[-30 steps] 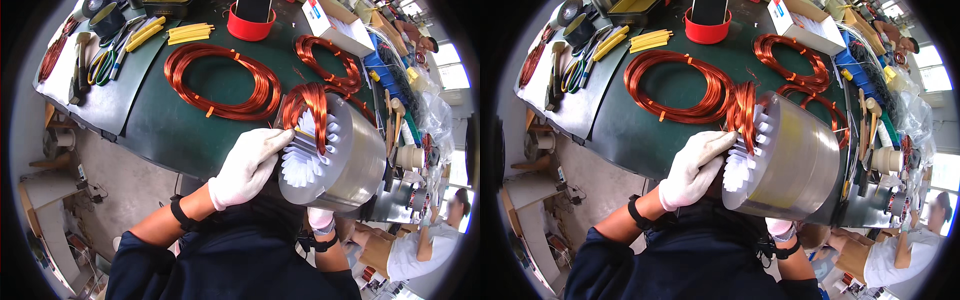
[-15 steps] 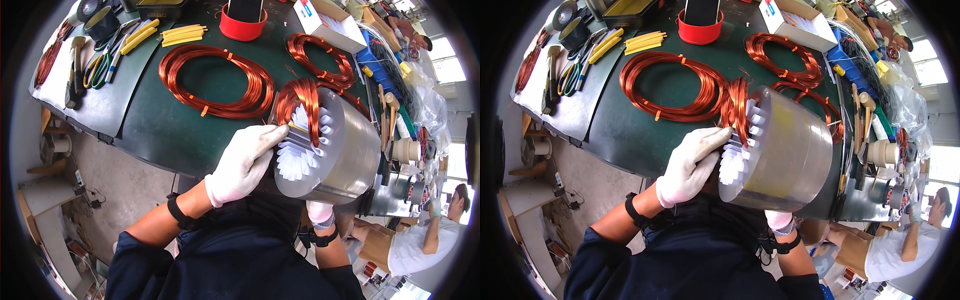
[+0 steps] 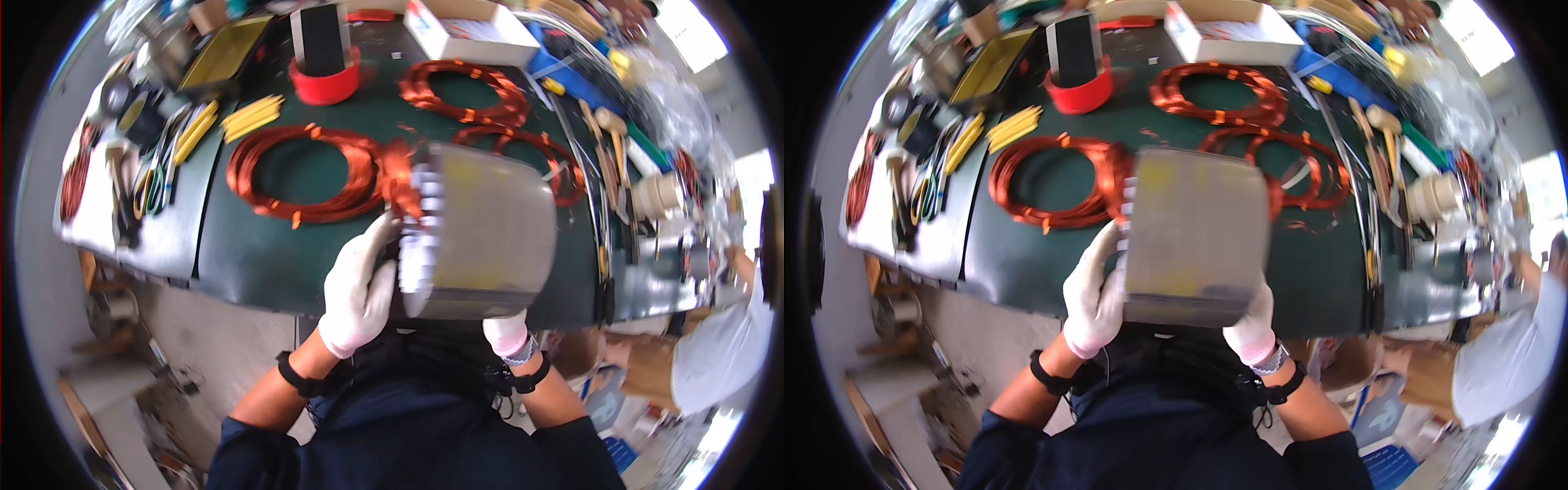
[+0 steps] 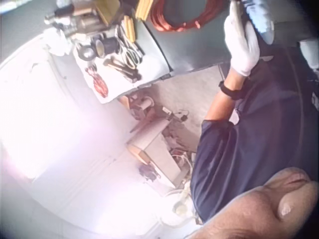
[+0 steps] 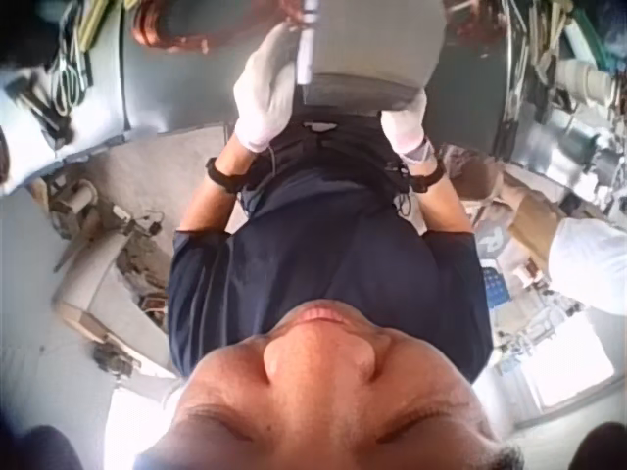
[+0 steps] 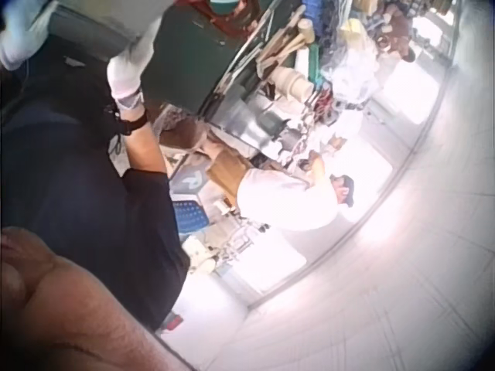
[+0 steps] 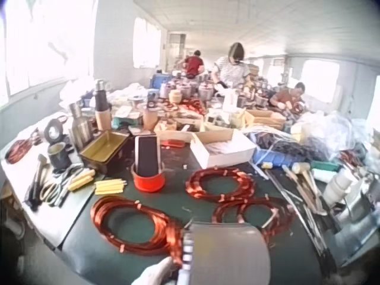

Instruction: Inserting and securing copper wire coils into the slots of a motor stator.

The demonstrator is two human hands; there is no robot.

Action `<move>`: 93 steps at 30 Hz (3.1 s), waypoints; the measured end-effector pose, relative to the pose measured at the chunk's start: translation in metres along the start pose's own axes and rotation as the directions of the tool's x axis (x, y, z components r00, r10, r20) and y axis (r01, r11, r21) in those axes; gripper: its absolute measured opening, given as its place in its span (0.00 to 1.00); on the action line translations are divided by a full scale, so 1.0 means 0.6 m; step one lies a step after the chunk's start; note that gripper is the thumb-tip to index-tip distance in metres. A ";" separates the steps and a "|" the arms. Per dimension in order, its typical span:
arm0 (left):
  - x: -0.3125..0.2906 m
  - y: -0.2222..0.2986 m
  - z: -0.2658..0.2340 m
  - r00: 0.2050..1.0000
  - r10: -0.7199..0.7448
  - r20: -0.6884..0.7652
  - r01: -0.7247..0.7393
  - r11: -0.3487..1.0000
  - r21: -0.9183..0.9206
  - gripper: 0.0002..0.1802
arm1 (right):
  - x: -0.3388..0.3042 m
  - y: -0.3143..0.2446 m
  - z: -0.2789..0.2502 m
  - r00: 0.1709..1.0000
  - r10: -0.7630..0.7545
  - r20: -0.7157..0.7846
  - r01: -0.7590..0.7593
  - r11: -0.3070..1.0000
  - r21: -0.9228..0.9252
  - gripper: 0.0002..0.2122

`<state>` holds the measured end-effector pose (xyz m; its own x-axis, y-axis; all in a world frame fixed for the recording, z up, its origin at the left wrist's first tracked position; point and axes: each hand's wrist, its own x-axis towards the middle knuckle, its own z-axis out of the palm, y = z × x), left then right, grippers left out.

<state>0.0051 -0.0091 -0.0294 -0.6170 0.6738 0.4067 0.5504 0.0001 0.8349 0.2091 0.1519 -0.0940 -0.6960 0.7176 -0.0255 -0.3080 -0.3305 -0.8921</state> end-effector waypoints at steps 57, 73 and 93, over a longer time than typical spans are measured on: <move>-0.074 -0.062 0.008 0.991 -0.030 -0.132 0.043 0.995 0.094 0.16 | 0.036 -0.065 0.084 0.901 -0.281 0.332 0.434 0.631 -0.644 0.33; -0.037 -0.007 -0.054 0.979 -0.203 0.012 0.198 0.968 0.154 0.18 | 0.000 -0.191 -0.017 0.845 -0.457 0.277 0.418 0.242 -0.876 0.19; 0.036 0.014 -0.116 0.931 0.029 0.363 -0.208 0.859 0.467 0.22 | 0.059 -0.322 -0.282 0.927 -0.248 -0.282 -0.318 -0.119 -0.941 0.11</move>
<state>-0.0428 -0.0458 0.0123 -0.3549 0.8956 0.2683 0.8642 0.2047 0.4596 0.3541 0.3448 0.0010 -0.3856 0.9200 0.0708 0.8681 0.3877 -0.3100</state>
